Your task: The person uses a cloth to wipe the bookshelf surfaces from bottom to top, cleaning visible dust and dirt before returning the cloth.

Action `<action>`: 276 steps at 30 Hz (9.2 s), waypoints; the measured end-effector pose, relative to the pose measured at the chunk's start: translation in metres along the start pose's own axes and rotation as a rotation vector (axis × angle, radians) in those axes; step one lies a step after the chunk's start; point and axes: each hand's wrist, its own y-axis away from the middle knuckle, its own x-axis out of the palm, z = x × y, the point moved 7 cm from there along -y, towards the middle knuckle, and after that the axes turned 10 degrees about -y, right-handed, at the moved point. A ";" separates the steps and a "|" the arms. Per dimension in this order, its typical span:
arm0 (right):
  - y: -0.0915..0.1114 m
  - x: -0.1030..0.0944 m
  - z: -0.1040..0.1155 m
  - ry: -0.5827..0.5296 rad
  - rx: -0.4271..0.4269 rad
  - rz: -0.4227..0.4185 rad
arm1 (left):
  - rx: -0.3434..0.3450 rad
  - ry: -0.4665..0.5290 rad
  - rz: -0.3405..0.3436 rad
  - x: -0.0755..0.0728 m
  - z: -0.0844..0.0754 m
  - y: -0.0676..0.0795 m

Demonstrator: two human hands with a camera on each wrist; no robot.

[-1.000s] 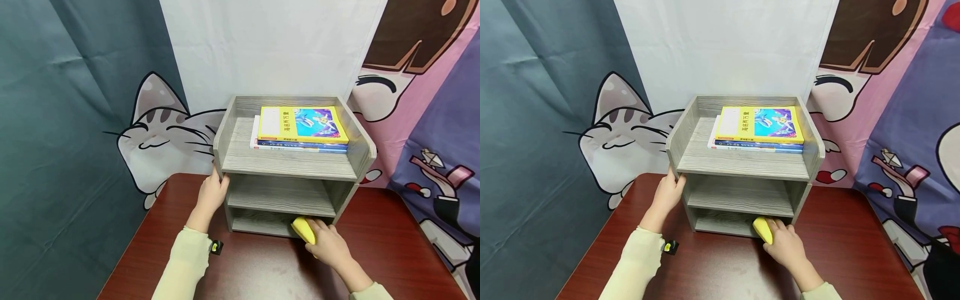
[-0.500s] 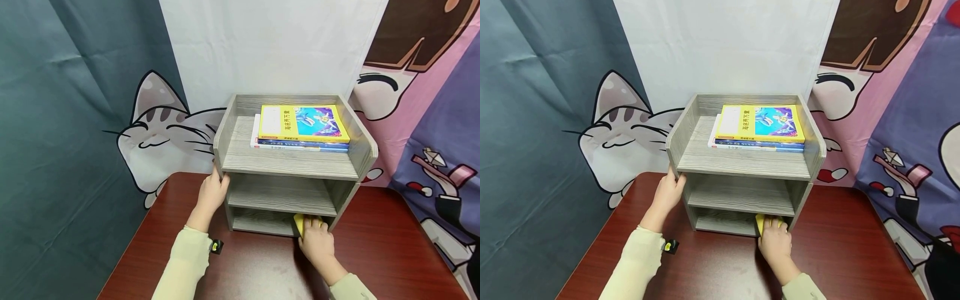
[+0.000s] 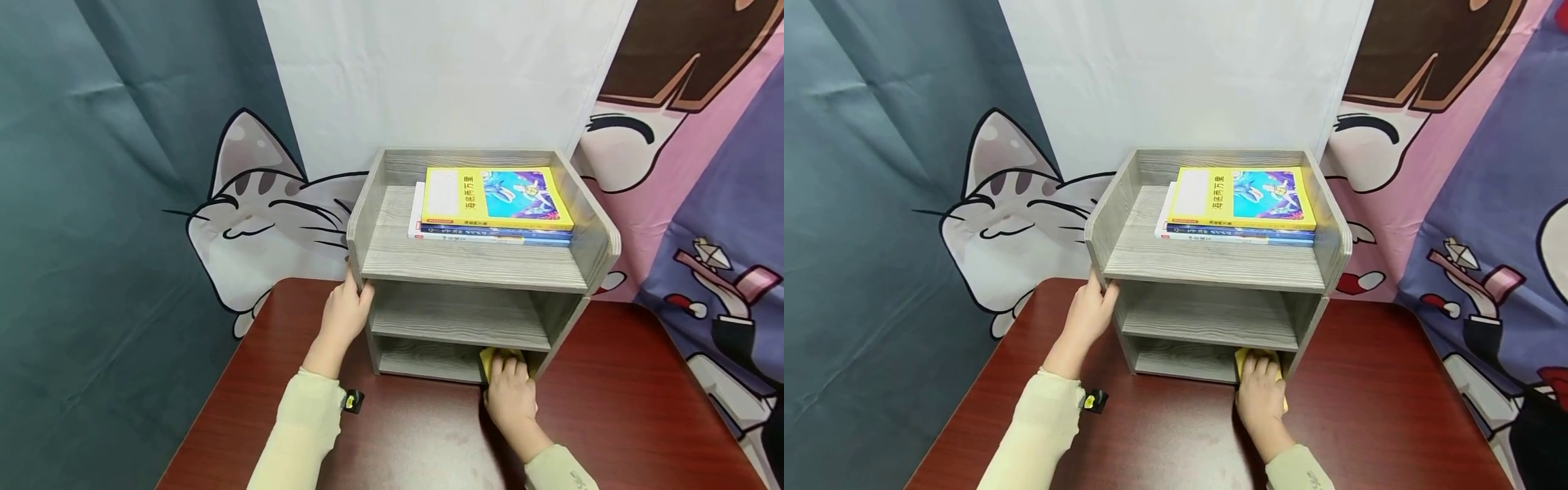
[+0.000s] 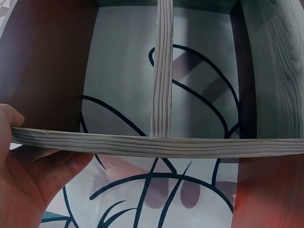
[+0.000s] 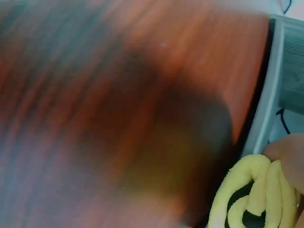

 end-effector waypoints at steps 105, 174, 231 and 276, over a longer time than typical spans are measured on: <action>0.012 0.020 0.018 -0.043 -0.127 -0.017 | 0.020 -0.030 -0.005 0.000 -0.001 -0.003; 0.002 0.029 0.085 0.005 -0.209 -0.067 | 0.039 -0.033 -0.033 -0.001 -0.001 -0.002; -0.010 0.045 0.139 0.032 -0.230 -0.032 | 0.058 -0.047 -0.054 -0.001 -0.003 -0.003; -0.018 0.044 0.168 -0.010 -0.201 -0.119 | 0.045 -0.054 -0.047 -0.002 -0.002 -0.003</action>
